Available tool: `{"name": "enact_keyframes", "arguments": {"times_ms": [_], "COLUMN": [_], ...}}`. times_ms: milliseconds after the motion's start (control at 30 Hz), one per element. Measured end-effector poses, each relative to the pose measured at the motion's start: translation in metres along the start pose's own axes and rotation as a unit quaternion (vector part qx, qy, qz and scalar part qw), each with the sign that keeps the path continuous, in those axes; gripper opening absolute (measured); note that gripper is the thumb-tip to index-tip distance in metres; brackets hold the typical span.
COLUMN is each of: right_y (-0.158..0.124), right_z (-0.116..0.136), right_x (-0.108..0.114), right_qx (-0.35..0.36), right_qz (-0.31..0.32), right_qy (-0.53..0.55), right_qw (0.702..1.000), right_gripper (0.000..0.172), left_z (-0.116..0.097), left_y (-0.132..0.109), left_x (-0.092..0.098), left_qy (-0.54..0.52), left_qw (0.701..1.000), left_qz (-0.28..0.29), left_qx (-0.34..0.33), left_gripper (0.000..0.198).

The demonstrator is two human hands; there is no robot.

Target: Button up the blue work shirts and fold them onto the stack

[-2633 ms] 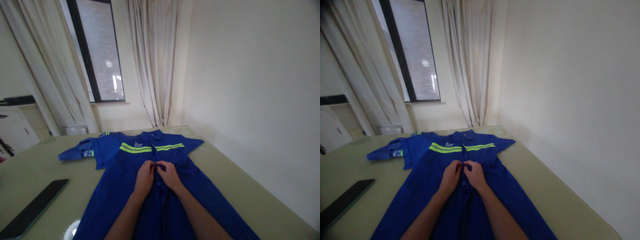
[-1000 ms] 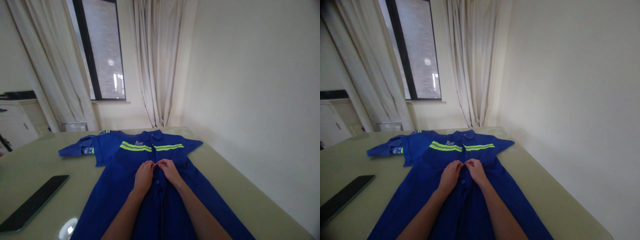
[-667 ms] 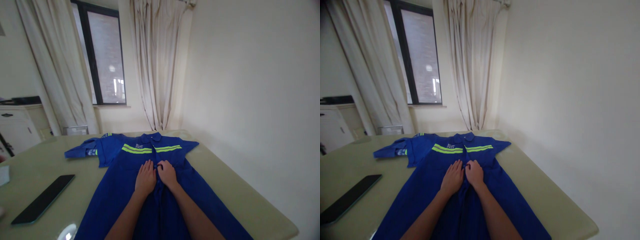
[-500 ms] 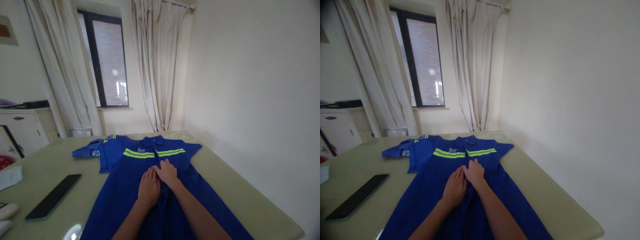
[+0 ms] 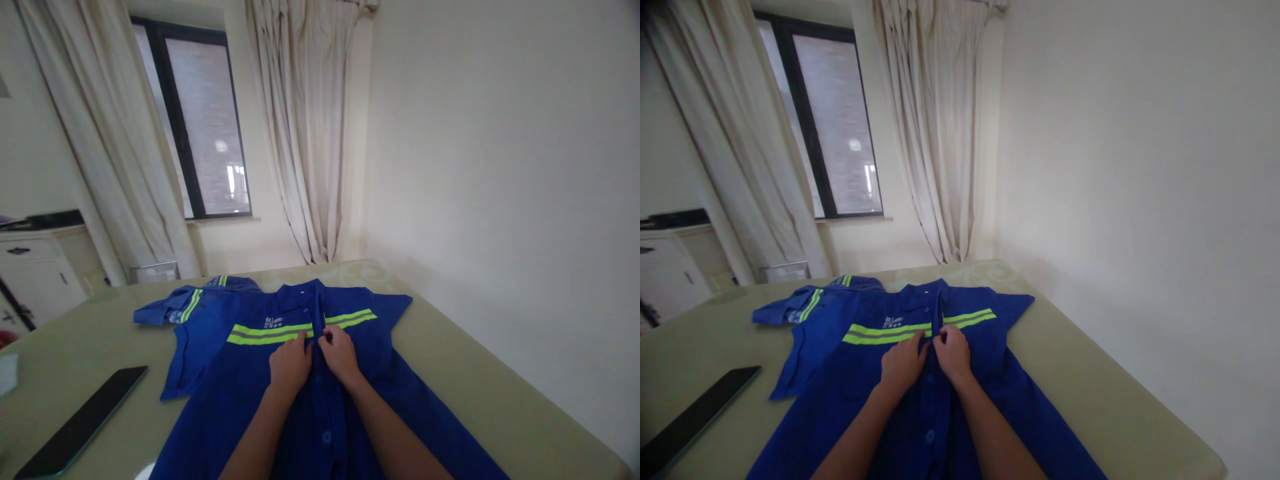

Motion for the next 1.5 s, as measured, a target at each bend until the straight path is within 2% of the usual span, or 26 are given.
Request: {"name": "enact_keyframes", "arguments": {"times_ms": [167, 267, 467, 700, 933, 1100, 1233, 1333, 1433, 1500], "right_y": [0.001, -0.003, -0.005, -0.005, -0.008, -0.008, -0.006, -0.004, -0.003, -0.002], "right_z": [-0.003, 0.002, 0.008, 0.006, 0.007, 0.011, 0.011, 0.008, 0.006, 0.007], "right_x": [0.0, -0.003, -0.003, -0.001, 0.007, 0.004, 0.001, -0.004, -0.004, -0.003], "right_qx": [0.026, 0.029, 0.061, 0.061, 0.053, 0.077, 0.068, 0.054, 0.07, 0.089], "right_qz": [0.008, 0.033, 0.049, 0.035, -0.023, 0.032, 0.093, 0.136, 0.112, 0.083], "right_qy": [0.074, 0.052, 0.05, 0.072, 0.035, 0.111, 0.157, 0.192, 0.166, 0.124], "right_qw": [0.997, 0.998, 0.996, 0.995, 0.998, 0.99, 0.981, 0.97, 0.977, 0.985], "right_gripper": [0.017, 0.013, 0.019, 0.017, 0.01, 0.016, 0.031, 0.023, 0.01, 0.009], "left_z": [0.007, 0.013, 0.015, 0.013, 0.009, 0.008, 0.009, 0.012, 0.014, 0.016], "left_y": [0.006, 0.007, 0.01, 0.009, 0.008, 0.006, 0.005, 0.005, 0.006, 0.007], "left_x": [-0.017, -0.02, -0.022, -0.019, -0.017, -0.016, -0.015, -0.015, -0.015, -0.015], "left_qy": [-0.085, -0.134, -0.197, -0.214, -0.221, -0.215, -0.22, -0.242, -0.276, -0.299], "left_qw": [0.995, 0.989, 0.976, 0.97, 0.966, 0.967, 0.967, 0.963, 0.954, 0.948], "left_qz": [-0.019, -0.027, -0.046, -0.083, -0.096, -0.099, -0.101, -0.102, -0.099, -0.094], "left_qx": [-0.046, -0.054, -0.077, -0.078, -0.094, -0.095, -0.078, -0.063, -0.054, -0.053], "left_gripper": [0.017, 0.014, 0.017, 0.014, 0.016, 0.018, 0.018, 0.019, 0.018, 0.012]}}
Point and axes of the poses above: each hand's wrist, its own y-axis towards the middle knuckle, its own x-axis out of the back of the hand, z = x × y, the point moved 6 cm from there along y, towards the middle knuckle, and after that the axes turned 6 degrees about -x, right-handed, at the moved point
